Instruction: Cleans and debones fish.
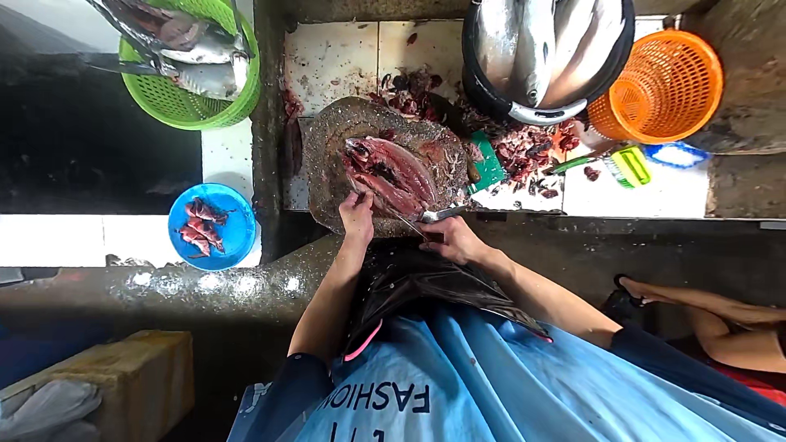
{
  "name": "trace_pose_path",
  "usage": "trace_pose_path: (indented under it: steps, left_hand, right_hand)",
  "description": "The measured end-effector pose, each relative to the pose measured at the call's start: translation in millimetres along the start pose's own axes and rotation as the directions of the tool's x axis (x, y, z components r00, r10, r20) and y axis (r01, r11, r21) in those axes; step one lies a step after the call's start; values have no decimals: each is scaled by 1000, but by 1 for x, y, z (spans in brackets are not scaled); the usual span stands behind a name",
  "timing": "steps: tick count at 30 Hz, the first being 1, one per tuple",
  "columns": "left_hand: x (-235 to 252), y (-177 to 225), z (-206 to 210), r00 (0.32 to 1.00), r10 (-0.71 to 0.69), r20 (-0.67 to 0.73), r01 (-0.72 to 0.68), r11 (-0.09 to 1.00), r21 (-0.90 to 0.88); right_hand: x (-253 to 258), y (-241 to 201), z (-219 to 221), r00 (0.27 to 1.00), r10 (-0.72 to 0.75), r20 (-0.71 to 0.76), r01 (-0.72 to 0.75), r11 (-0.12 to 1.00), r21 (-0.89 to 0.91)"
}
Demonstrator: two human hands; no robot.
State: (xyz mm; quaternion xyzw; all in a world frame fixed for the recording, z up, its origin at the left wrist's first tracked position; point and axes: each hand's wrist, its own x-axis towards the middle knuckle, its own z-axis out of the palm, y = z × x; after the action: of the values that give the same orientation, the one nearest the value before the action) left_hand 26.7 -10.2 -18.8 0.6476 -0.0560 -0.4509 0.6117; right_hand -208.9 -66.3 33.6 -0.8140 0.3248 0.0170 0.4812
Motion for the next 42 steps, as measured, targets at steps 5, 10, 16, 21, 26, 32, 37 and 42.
trace_pose_path:
  steps: [5, 10, 16, 21, 26, 32, 37, 42]
  left_hand:
    - [0, -1, -1, 999, -33, -8, 32, 997, -65]
    - [-4, -2, -2, 997, -74, -24, 68, 979, -193]
    - [-10, -14, -7, 984, 12, 179, -14, 1000, 12]
    - [-9, -12, -6, 983, 38, 179, -33, 999, -28]
    - [-12, -12, -6, 986, 47, 158, -40, 998, -46]
    - [-9, -14, -8, 995, 35, 96, -30, 998, -50]
    - [-8, -13, -3, 998, 16, 67, -9, 995, -98]
    - [-11, -14, 1, 997, -22, 68, 34, 981, -189]
  right_hand:
    - [-13, 2, -9, 999, 31, 32, -31, 999, 15]
    - [-39, 5, -27, 986, 41, -159, -48, 998, -41]
    - [-39, 23, -33, 953, 186, -239, -165, 981, 105]
    - [0, -2, -13, 992, -17, -122, 34, 990, 139]
    - [22, 3, -4, 999, -13, -50, 18, 995, 98]
    - [1, 16, -6, 1000, -27, -1, 27, 1000, 3]
    - [-18, 24, -9, 1000, 2, -13, -1, 997, 74]
    - [-6, 21, -8, 996, -17, -93, 30, 988, 150]
